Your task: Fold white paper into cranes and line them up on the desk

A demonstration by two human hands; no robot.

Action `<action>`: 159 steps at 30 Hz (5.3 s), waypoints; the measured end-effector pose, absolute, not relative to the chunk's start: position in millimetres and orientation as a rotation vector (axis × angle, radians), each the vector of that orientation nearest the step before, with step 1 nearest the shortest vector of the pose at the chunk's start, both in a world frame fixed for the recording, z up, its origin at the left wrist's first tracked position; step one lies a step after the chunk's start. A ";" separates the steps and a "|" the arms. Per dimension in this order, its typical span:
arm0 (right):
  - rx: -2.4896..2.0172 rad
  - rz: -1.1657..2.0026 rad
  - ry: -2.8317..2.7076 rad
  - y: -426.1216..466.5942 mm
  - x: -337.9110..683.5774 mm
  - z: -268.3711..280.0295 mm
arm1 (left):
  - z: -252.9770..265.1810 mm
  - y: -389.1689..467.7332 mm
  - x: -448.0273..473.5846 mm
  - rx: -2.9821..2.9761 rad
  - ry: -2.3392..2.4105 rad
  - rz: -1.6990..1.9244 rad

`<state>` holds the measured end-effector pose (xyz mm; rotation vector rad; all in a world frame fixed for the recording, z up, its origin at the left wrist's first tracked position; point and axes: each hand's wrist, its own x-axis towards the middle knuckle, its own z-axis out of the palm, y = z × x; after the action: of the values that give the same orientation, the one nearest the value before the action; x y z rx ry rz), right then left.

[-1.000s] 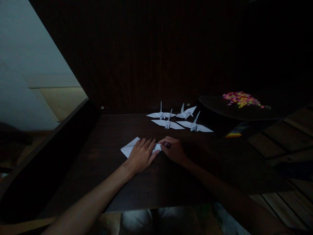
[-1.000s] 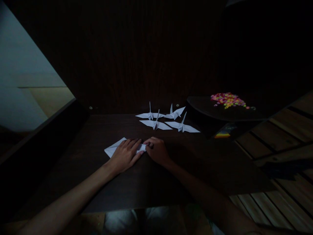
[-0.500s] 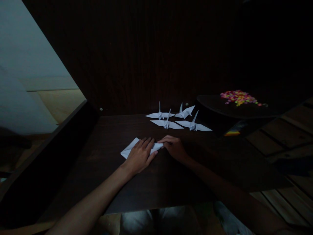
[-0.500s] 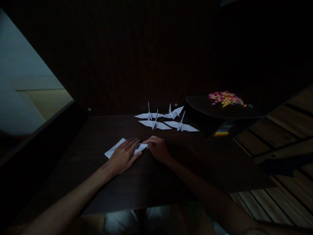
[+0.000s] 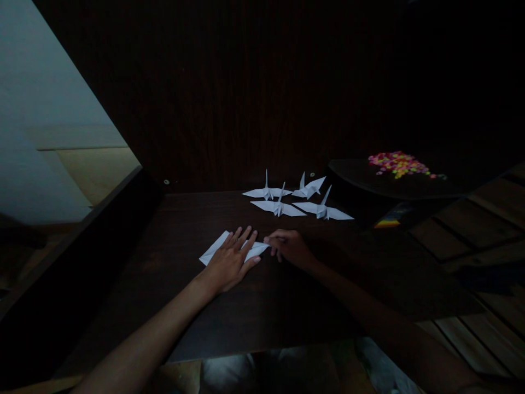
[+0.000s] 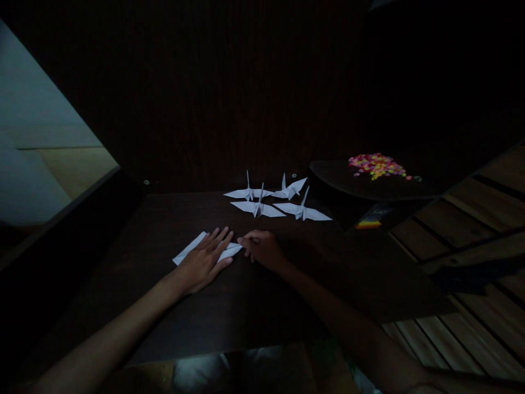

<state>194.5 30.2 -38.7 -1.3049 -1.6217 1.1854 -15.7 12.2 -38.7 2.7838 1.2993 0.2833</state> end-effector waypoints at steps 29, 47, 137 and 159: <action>-1.146 1.660 -1.635 30.1 204.1 -34.9 | -31.9 23.4 -29.2 2.709 0.983 0.150; -1.163 1.557 -1.977 26.9 212.6 -24.7 | -38.0 30.8 -32.3 2.697 0.931 0.213; -0.992 0.669 -2.310 23.0 209.0 -37.5 | -38.4 33.5 -32.0 2.750 0.992 0.151; -0.881 0.726 -2.413 23.2 222.4 -20.8 | -37.8 34.1 -34.0 2.749 0.954 0.177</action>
<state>222.4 23.2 -20.8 -0.8807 -2.4126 0.7259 -34.0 34.1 -37.8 2.7487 0.9537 0.1773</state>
